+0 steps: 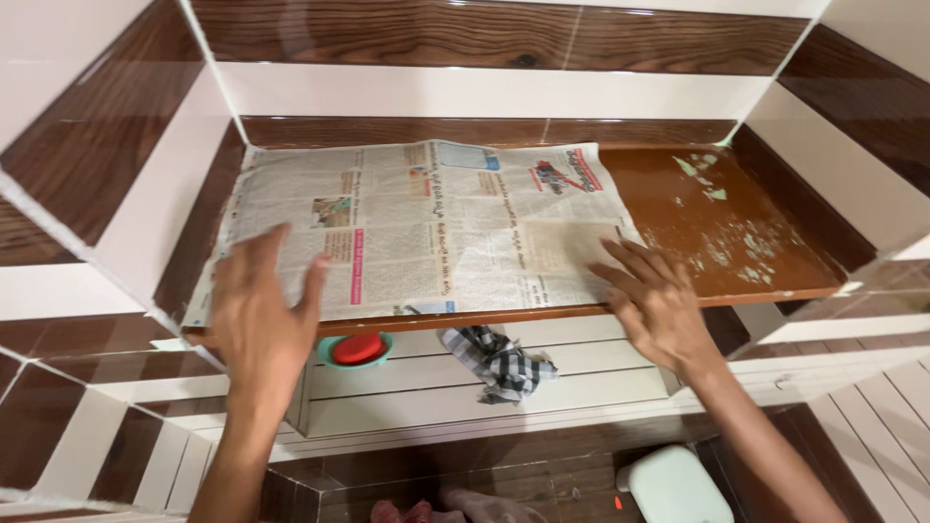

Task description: The person wipes a tiled shelf and wall with a cloth, then places a piece of newspaper onto the shelf. They then pick up a bottle of floor cleaner from a bed and place it on the paper-covered shelf.

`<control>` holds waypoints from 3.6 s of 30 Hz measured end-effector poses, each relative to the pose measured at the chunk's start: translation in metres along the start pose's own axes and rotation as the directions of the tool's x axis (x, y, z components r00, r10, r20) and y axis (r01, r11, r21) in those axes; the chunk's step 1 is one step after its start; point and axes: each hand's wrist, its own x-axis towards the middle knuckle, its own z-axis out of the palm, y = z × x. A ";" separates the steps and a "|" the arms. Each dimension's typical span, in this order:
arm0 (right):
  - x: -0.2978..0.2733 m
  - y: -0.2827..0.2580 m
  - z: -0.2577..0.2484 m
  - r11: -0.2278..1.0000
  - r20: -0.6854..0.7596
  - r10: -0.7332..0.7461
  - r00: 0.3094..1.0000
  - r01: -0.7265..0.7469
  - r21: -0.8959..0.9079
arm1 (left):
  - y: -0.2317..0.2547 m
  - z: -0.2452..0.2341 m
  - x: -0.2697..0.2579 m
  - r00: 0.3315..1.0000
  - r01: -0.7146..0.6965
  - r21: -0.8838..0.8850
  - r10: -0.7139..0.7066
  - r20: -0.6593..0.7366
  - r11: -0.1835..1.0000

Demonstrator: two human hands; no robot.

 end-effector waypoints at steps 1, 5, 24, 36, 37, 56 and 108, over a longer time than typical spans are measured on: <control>0.005 -0.009 0.003 0.998 -0.032 0.013 0.999 -0.011 0.059 | 0.005 0.013 0.007 0.994 -0.059 -0.089 0.067 0.085 0.994; 0.034 -0.072 0.038 0.933 -0.124 -0.057 0.991 0.097 0.346 | 0.020 0.062 0.019 0.927 -0.059 -0.199 0.128 0.353 0.978; -0.047 -0.036 0.046 0.948 -0.228 0.316 0.921 -0.318 0.026 | 0.013 0.125 0.000 0.714 -0.214 0.122 0.070 0.696 0.969; -0.062 0.018 0.026 0.886 -0.258 0.464 0.848 -0.448 0.121 | 0.016 0.120 0.001 0.686 -0.190 0.114 0.049 0.726 0.975; -0.060 0.015 0.022 0.896 -0.271 0.443 0.855 -0.437 0.085 | 0.017 0.118 0.001 0.677 -0.184 0.121 0.037 0.735 0.975; 0.188 -0.095 0.132 0.936 0.507 -0.229 0.831 0.044 0.350 | 0.033 0.088 0.014 0.627 -0.108 0.066 0.016 0.779 0.992; 0.030 0.014 0.048 0.909 0.586 0.385 0.713 -0.405 -0.104 | -0.070 0.095 0.012 0.694 -0.009 0.318 -0.223 0.685 0.948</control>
